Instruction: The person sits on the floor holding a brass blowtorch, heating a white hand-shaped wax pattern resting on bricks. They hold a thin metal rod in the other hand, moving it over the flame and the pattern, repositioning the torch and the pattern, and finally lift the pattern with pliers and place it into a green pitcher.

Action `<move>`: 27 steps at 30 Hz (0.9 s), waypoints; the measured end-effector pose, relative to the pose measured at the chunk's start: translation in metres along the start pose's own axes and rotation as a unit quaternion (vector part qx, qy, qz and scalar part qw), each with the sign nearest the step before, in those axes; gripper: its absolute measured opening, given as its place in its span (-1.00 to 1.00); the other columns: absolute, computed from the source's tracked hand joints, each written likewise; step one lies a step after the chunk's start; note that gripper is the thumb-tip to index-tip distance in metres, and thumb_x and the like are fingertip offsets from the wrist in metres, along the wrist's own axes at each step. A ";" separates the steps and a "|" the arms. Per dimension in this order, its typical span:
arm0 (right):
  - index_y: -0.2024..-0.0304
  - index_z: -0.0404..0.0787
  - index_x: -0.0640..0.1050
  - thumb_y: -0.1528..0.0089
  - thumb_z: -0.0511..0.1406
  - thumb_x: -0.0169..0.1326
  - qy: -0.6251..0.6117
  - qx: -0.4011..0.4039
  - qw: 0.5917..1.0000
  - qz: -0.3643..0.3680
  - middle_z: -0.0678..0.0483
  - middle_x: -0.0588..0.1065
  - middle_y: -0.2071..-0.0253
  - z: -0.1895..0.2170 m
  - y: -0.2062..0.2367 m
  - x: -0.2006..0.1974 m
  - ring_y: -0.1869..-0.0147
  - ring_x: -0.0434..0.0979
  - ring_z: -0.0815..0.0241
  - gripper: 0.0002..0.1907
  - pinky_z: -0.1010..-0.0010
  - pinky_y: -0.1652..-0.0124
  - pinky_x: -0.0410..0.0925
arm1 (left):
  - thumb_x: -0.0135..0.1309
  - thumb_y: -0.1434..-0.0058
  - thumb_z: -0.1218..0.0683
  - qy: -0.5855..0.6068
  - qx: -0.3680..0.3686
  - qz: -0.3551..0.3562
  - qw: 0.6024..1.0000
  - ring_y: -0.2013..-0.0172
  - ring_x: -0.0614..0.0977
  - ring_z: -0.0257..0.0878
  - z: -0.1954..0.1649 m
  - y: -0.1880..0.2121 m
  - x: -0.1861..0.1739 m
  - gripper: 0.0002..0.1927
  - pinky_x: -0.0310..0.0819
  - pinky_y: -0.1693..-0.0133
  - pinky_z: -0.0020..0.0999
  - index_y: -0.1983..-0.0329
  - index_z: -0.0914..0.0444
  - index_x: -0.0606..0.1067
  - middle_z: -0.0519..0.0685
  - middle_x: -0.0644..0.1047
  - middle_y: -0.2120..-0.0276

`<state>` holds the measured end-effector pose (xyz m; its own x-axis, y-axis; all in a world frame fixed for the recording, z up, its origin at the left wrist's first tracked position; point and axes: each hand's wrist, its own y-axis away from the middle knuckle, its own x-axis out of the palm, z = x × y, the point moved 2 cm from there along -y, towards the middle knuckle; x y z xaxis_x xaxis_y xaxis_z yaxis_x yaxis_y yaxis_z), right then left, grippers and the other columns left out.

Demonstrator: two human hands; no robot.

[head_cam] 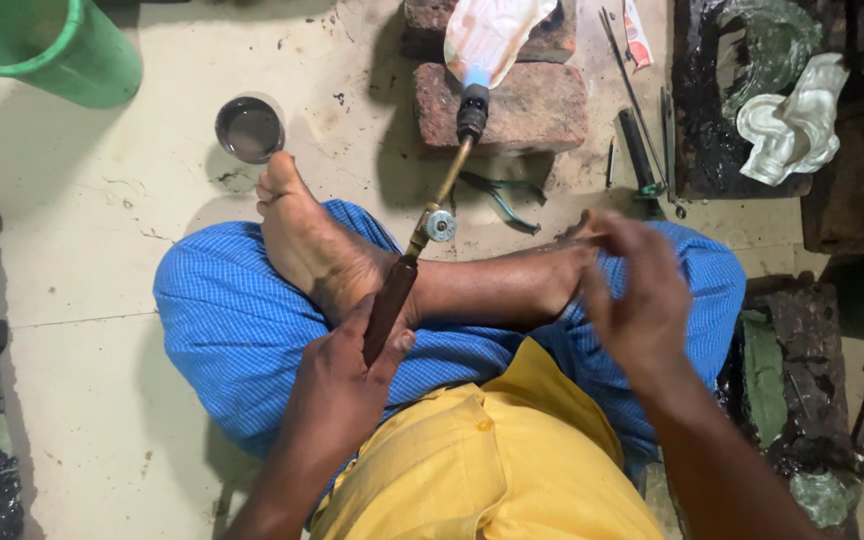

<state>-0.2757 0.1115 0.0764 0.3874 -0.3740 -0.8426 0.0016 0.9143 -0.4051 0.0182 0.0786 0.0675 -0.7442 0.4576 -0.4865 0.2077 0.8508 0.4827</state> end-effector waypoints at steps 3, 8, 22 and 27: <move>-0.29 -0.31 0.40 -0.22 -0.26 0.27 -0.079 -0.083 0.989 0.098 -0.15 0.48 0.00 0.046 -0.022 0.005 0.13 0.59 0.05 -0.37 0.29 0.19 0.48 | 0.16 -0.20 -0.05 0.027 0.048 -0.016 0.998 0.17 0.66 0.25 0.001 0.007 0.000 -0.49 0.54 0.20 0.01 -0.20 0.18 0.44 0.24 0.64 0.23; -0.24 -0.24 0.49 -0.26 -0.09 0.27 0.045 -0.315 0.934 0.164 0.04 0.44 0.19 0.079 -0.065 0.015 0.25 0.50 0.12 -0.40 0.29 0.35 0.40 | 0.16 -0.20 -0.04 0.027 0.093 -0.018 0.995 0.15 0.63 0.28 0.009 0.017 0.002 -0.50 0.52 0.21 0.04 -0.19 0.19 0.44 0.24 0.63 0.20; 0.46 -0.12 0.47 -0.29 -0.08 0.20 0.177 -0.316 0.928 0.082 0.06 0.44 0.49 0.102 -0.125 0.044 0.49 0.49 0.09 -0.65 0.23 0.53 0.38 | 0.10 -0.28 0.00 -0.011 0.176 -0.157 0.972 0.36 0.63 0.31 0.015 0.005 -0.004 -0.50 0.48 0.38 0.14 -0.25 0.26 0.38 0.28 0.60 0.34; 0.41 -0.21 0.46 -0.36 -0.12 0.18 0.103 -0.079 0.991 0.038 -0.04 0.49 0.48 0.101 -0.099 0.085 0.45 0.56 -0.12 -0.63 0.09 0.44 0.41 | 0.04 -0.29 0.01 -0.072 0.098 -0.131 0.984 0.38 0.65 0.27 0.020 -0.017 -0.004 -0.54 0.53 0.40 0.12 -0.23 0.22 0.38 0.25 0.61 0.33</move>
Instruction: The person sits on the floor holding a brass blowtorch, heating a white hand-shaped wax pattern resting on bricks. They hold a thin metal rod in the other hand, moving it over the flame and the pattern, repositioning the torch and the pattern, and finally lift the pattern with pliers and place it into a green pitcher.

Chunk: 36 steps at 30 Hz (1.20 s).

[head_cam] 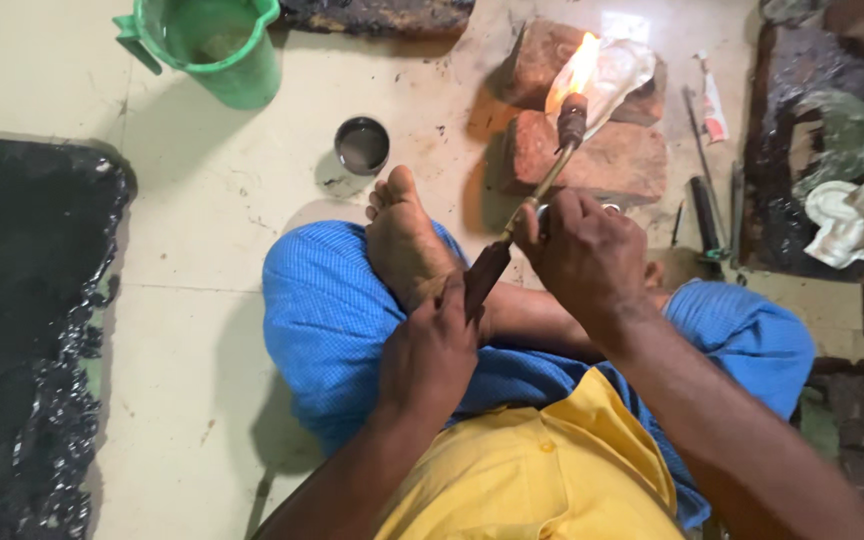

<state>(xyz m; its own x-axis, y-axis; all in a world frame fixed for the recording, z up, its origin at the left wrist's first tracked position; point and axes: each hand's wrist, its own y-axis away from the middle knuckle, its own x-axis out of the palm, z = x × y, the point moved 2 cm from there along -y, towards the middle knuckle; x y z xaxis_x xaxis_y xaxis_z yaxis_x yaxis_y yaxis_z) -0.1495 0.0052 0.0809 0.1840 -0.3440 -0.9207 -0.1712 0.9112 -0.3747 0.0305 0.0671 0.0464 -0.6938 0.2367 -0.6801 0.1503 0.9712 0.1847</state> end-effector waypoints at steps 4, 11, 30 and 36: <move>0.49 -0.23 0.46 -0.40 -0.08 0.11 0.024 0.093 0.995 0.012 -0.10 0.45 0.59 -0.002 -0.001 0.018 0.53 0.52 -0.15 -0.54 0.06 0.47 0.39 | 0.00 -0.33 0.01 -0.089 0.004 0.021 0.996 0.36 0.66 0.26 0.001 -0.015 0.006 -0.51 0.55 0.34 0.09 -0.31 0.22 0.34 0.24 0.61 0.31; 0.48 -0.27 0.49 -0.51 -0.04 -0.18 -0.379 0.225 0.882 0.167 -0.01 0.38 0.60 -0.008 -0.015 0.019 0.52 0.45 0.09 -0.40 0.23 0.48 0.36 | 0.08 -0.30 -0.07 -0.020 0.044 -0.060 0.997 0.27 0.66 0.28 0.020 -0.029 -0.022 -0.53 0.54 0.27 0.09 -0.22 0.21 0.45 0.24 0.62 0.24; 0.41 -0.20 0.58 -0.22 -0.08 0.15 -0.084 0.125 0.977 0.153 -0.11 0.51 0.38 -0.071 0.091 0.072 0.29 0.55 -0.22 -0.68 0.01 0.28 0.39 | 0.33 -0.13 0.11 0.148 -0.111 -0.057 0.981 0.29 0.60 -0.41 0.193 -0.093 -0.137 -0.53 0.50 0.16 -0.40 -0.13 0.27 0.59 -0.08 0.68 0.24; 0.45 -0.19 0.52 -0.20 -0.14 0.21 -0.122 0.094 0.978 0.141 -0.09 0.46 0.43 -0.065 0.074 0.062 0.34 0.51 -0.22 -0.71 0.00 0.31 0.37 | 0.34 -0.18 0.04 0.095 -0.052 -0.075 0.991 0.35 0.58 -0.28 0.158 -0.127 -0.129 -0.57 0.49 0.21 -0.29 -0.09 0.30 0.60 0.05 0.67 0.34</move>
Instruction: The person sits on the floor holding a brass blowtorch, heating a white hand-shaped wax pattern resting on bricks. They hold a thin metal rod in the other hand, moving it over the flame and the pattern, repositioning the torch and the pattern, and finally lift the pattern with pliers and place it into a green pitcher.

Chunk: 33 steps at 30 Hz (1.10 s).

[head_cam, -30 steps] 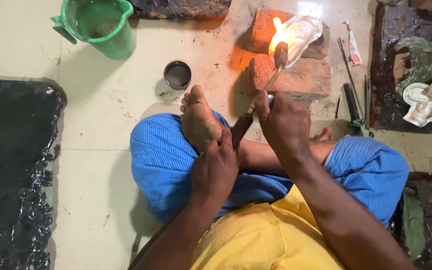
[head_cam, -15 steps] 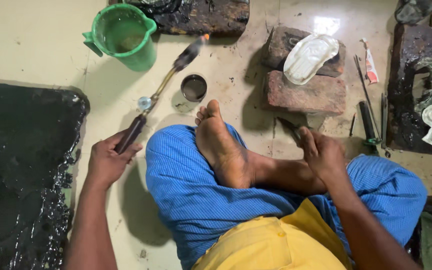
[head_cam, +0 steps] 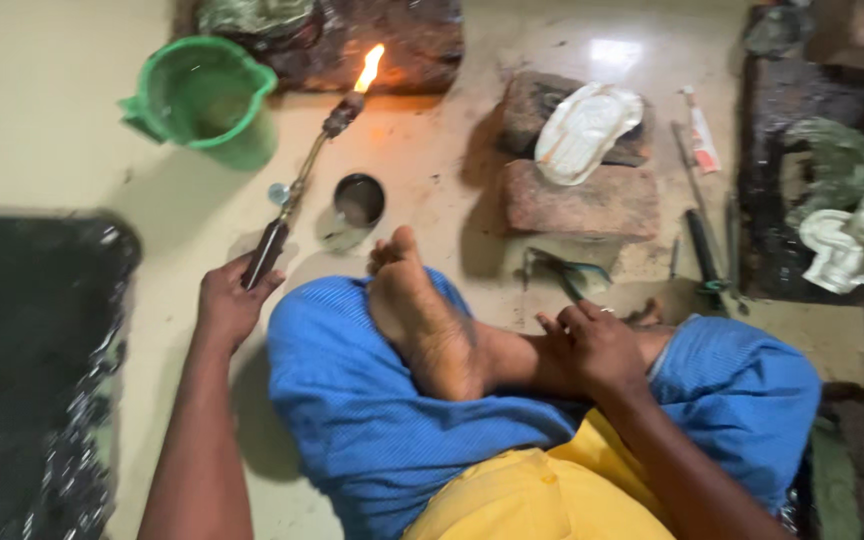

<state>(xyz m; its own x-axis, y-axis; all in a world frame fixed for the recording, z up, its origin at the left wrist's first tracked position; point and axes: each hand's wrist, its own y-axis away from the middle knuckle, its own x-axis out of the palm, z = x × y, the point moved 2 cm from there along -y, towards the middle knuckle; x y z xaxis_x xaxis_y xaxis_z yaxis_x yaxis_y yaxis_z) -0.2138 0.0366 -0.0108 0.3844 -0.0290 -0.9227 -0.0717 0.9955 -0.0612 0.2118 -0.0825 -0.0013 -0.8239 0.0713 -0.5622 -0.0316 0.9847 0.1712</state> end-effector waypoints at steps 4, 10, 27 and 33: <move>0.47 -0.17 0.52 -0.21 -0.14 0.23 0.005 0.016 0.999 -0.040 -0.06 0.45 0.45 0.000 0.000 -0.007 0.37 0.51 -0.18 -0.71 0.03 0.36 0.37 | 0.32 -0.16 0.07 0.049 -0.008 0.007 0.999 0.33 0.56 -0.35 -0.015 0.003 0.015 -0.53 0.51 0.23 -0.33 -0.14 0.27 0.58 0.02 0.65 0.30; 0.46 -0.17 0.54 -0.18 -0.13 0.24 0.005 0.019 1.000 -0.021 -0.05 0.46 0.45 0.000 -0.005 -0.004 0.37 0.53 -0.15 -0.72 0.05 0.38 0.38 | 0.33 -0.16 0.06 -0.032 -0.016 -0.009 0.999 0.34 0.63 -0.29 -0.014 -0.005 0.015 -0.58 0.50 0.19 -0.32 -0.09 0.24 0.61 0.00 0.67 0.29; 0.50 -0.18 0.54 -0.18 -0.14 0.23 0.036 0.049 0.998 0.003 -0.04 0.48 0.47 0.003 -0.018 0.005 0.39 0.54 -0.13 -0.71 0.06 0.41 0.39 | 0.35 -0.13 -0.08 -0.030 0.000 0.051 0.998 0.35 0.65 -0.18 -0.057 -0.102 0.043 -0.55 0.50 0.22 -0.21 -0.07 0.11 0.64 0.05 0.69 0.30; 0.48 -0.19 0.53 -0.19 -0.15 0.23 0.045 0.055 0.997 -0.009 -0.02 0.48 0.49 0.002 -0.019 0.007 0.42 0.56 -0.09 -0.72 0.07 0.41 0.39 | 0.42 -0.04 -0.17 -0.098 0.067 0.034 0.992 0.18 0.65 -0.02 -0.060 -0.115 0.047 -0.51 0.50 0.11 -0.11 0.08 0.20 0.66 0.07 0.61 0.20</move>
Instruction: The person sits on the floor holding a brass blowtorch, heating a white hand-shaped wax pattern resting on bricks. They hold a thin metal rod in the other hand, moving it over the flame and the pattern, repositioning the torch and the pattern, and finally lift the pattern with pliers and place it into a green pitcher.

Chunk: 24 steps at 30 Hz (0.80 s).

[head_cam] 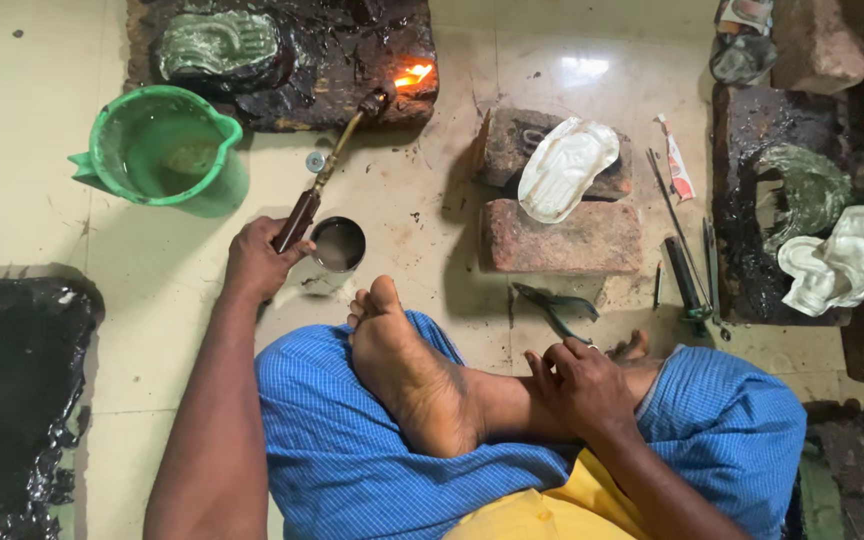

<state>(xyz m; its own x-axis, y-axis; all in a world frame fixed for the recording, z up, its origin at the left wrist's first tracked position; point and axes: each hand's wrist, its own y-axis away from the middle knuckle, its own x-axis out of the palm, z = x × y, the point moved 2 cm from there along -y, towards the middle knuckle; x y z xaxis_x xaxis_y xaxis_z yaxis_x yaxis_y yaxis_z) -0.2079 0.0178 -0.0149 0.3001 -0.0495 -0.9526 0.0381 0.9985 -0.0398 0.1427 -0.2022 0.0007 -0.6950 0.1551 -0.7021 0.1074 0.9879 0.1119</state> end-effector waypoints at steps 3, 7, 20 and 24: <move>0.49 -0.18 0.53 -0.18 -0.15 0.24 -0.004 -0.009 1.000 -0.007 -0.02 0.48 0.48 0.000 0.000 0.002 0.41 0.56 -0.11 -0.71 0.07 0.41 0.39 | 0.46 0.07 -0.19 -0.036 0.036 -0.024 0.998 0.17 0.61 0.04 -0.003 0.005 -0.002 -0.39 0.48 0.10 -0.06 0.01 0.21 0.63 0.09 0.56 0.22; 0.49 -0.19 0.52 -0.18 -0.16 0.23 -0.011 -0.032 0.999 -0.024 -0.03 0.47 0.48 -0.001 0.000 0.001 0.41 0.55 -0.11 -0.72 0.07 0.41 0.40 | 0.52 0.25 -0.18 -0.038 0.021 -0.013 0.999 0.17 0.62 0.00 -0.010 0.009 -0.002 -0.24 0.50 0.08 -0.09 -0.04 0.16 0.61 0.06 0.56 0.24; 0.39 -0.18 0.56 -0.18 -0.14 0.26 -0.033 0.049 0.988 -0.143 0.00 0.51 0.45 -0.053 0.000 -0.042 0.41 0.55 -0.06 -0.74 -0.06 0.20 0.35 | 0.42 -0.21 -0.03 0.037 -0.005 -0.148 0.988 0.16 0.62 -0.13 -0.013 0.091 0.013 -0.15 0.53 -0.04 -0.16 -0.48 0.35 0.34 0.05 0.60 0.15; 0.22 -0.25 0.63 -0.18 -0.27 0.22 0.018 0.115 0.985 -0.126 -0.23 0.56 0.25 -0.169 -0.049 -0.087 0.15 0.58 -0.28 -0.81 0.00 0.15 0.44 | 0.30 -0.36 -0.01 0.004 -0.016 -0.187 0.982 0.04 0.64 -0.08 -0.012 0.156 0.038 -0.40 0.50 -0.05 -0.15 -0.37 0.34 0.44 0.05 0.59 0.13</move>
<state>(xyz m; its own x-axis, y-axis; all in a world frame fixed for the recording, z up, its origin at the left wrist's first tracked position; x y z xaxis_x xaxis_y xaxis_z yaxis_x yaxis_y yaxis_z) -0.3969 -0.0229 0.0193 0.2196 -0.2897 -0.9316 0.3225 0.9228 -0.2110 0.1243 -0.0420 -0.0001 -0.6873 -0.2197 -0.6924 -0.1797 0.9750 -0.1310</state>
